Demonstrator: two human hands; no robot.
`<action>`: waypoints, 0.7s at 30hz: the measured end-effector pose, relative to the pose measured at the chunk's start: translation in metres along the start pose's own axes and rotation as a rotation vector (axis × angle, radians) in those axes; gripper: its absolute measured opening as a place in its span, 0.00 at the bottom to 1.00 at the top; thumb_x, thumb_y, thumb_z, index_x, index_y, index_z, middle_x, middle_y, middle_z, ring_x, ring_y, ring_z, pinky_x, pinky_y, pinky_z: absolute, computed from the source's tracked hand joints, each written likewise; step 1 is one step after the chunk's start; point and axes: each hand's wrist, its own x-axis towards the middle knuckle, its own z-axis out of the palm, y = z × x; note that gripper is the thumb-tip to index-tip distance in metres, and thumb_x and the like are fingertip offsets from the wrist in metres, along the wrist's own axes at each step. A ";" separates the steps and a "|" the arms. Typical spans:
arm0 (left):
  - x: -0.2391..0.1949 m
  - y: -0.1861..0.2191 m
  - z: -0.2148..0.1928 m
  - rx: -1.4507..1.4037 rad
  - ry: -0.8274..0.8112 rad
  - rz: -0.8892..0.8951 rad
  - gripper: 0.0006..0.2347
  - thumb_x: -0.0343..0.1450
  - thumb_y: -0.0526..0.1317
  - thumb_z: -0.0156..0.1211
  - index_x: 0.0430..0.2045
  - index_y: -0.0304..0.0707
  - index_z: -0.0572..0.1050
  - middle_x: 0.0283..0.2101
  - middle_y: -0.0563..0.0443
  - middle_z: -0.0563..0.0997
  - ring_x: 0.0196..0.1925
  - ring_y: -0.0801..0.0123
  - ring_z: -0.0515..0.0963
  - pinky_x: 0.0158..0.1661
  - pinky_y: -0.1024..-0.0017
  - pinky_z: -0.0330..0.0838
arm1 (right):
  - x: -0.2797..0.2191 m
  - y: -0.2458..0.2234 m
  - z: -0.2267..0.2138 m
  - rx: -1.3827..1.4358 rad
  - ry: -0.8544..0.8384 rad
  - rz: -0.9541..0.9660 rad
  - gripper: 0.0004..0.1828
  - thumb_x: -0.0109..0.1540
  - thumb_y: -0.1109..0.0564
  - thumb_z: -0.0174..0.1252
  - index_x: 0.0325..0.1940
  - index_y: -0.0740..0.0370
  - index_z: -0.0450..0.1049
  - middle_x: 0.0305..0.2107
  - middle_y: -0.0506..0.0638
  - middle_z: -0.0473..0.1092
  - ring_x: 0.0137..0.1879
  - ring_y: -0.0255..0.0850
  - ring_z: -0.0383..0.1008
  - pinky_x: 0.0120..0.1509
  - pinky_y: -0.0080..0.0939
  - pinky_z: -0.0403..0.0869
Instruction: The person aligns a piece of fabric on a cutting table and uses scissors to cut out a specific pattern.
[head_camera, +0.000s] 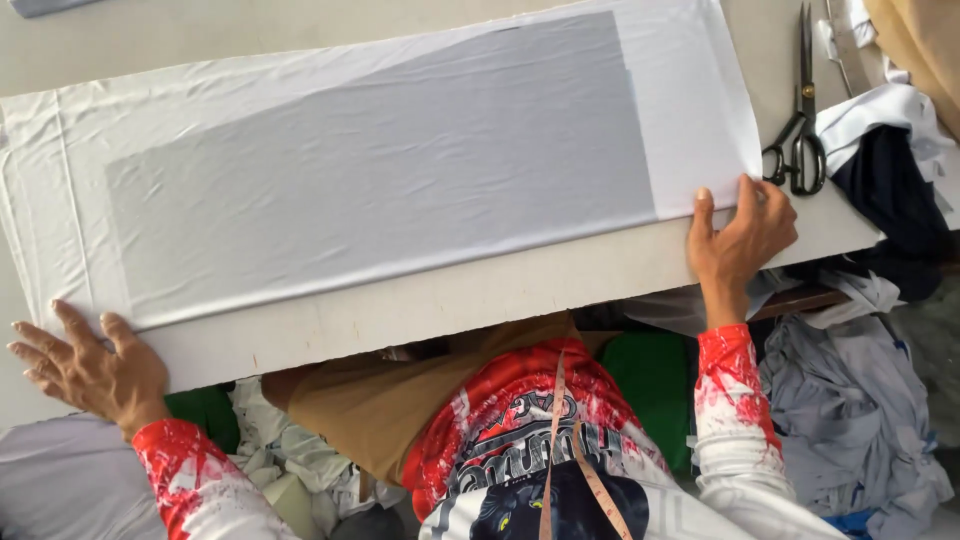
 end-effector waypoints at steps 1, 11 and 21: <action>0.001 -0.011 0.003 0.005 0.028 0.005 0.31 0.81 0.59 0.33 0.81 0.47 0.53 0.77 0.49 0.35 0.79 0.56 0.33 0.73 0.45 0.28 | 0.003 -0.002 0.002 0.003 0.032 0.006 0.31 0.73 0.33 0.53 0.53 0.66 0.80 0.50 0.61 0.66 0.56 0.58 0.64 0.54 0.60 0.61; 0.022 -0.042 0.046 0.160 0.188 0.048 0.39 0.80 0.68 0.23 0.79 0.35 0.41 0.81 0.44 0.37 0.82 0.57 0.34 0.69 0.62 0.17 | 0.128 -0.101 0.097 0.582 -0.123 -0.525 0.16 0.69 0.50 0.65 0.49 0.67 0.85 0.47 0.64 0.72 0.54 0.58 0.74 0.61 0.56 0.71; 0.028 -0.055 0.050 0.098 0.593 0.156 0.35 0.77 0.66 0.42 0.69 0.36 0.59 0.75 0.39 0.58 0.76 0.49 0.59 0.71 0.52 0.54 | 0.245 -0.326 0.261 0.472 -0.653 -0.237 0.52 0.67 0.47 0.69 0.78 0.72 0.39 0.69 0.67 0.54 0.74 0.57 0.55 0.73 0.49 0.55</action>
